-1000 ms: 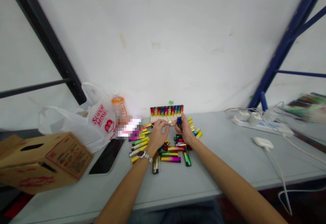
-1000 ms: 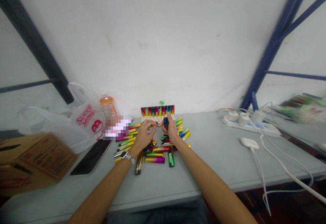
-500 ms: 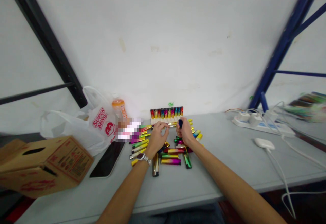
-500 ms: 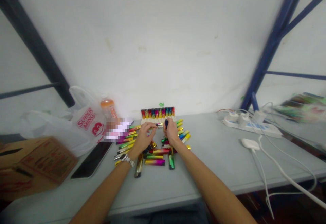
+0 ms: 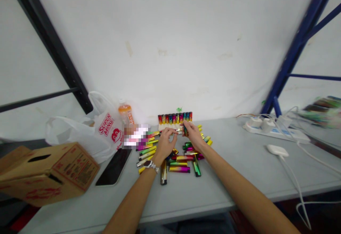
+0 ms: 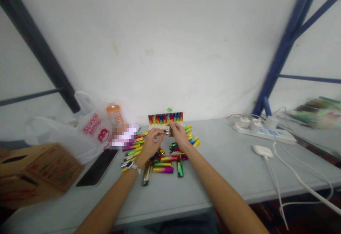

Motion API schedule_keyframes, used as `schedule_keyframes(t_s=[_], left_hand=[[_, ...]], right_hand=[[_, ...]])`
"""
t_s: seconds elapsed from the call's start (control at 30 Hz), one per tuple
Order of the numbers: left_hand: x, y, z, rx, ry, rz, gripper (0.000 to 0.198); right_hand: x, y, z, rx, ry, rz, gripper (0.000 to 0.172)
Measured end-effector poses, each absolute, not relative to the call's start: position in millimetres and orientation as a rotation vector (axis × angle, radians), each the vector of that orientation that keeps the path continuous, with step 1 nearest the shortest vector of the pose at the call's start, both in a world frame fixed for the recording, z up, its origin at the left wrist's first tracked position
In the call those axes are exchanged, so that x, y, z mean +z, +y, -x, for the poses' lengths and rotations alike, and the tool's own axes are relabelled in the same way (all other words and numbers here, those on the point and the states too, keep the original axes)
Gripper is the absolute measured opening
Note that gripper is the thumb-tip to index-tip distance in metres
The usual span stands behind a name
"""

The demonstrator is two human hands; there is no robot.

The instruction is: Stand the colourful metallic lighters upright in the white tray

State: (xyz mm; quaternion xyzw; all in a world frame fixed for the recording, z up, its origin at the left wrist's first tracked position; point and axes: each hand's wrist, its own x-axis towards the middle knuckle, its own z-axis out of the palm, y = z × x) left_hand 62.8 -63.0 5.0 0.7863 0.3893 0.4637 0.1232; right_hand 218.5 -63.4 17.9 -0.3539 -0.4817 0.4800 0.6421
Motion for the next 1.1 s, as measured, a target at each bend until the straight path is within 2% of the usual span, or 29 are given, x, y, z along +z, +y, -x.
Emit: schedule_keyframes(t_s=[0.27, 0.47, 0.63, 1.1], left_hand=[[6, -62, -62, 1.375, 1.141, -2.364, 0.013], [5, -60, -56, 1.174, 1.437, -2.522, 0.014], [3, -59, -52, 1.013, 1.61, -2.555, 0.014], [-6, -53, -50, 1.003, 1.653, -2.536, 0.014]], right_hand=[[14, -56, -232, 0.675, -1.329, 0.986, 0.033], [14, -37, -255, 0.43, -1.425, 1.046, 0.036], [21, -6, -265, 0.21, -1.589, 1.071, 0.02], [16, 51, -280, 0.22, -1.848, 1.299, 0.014]])
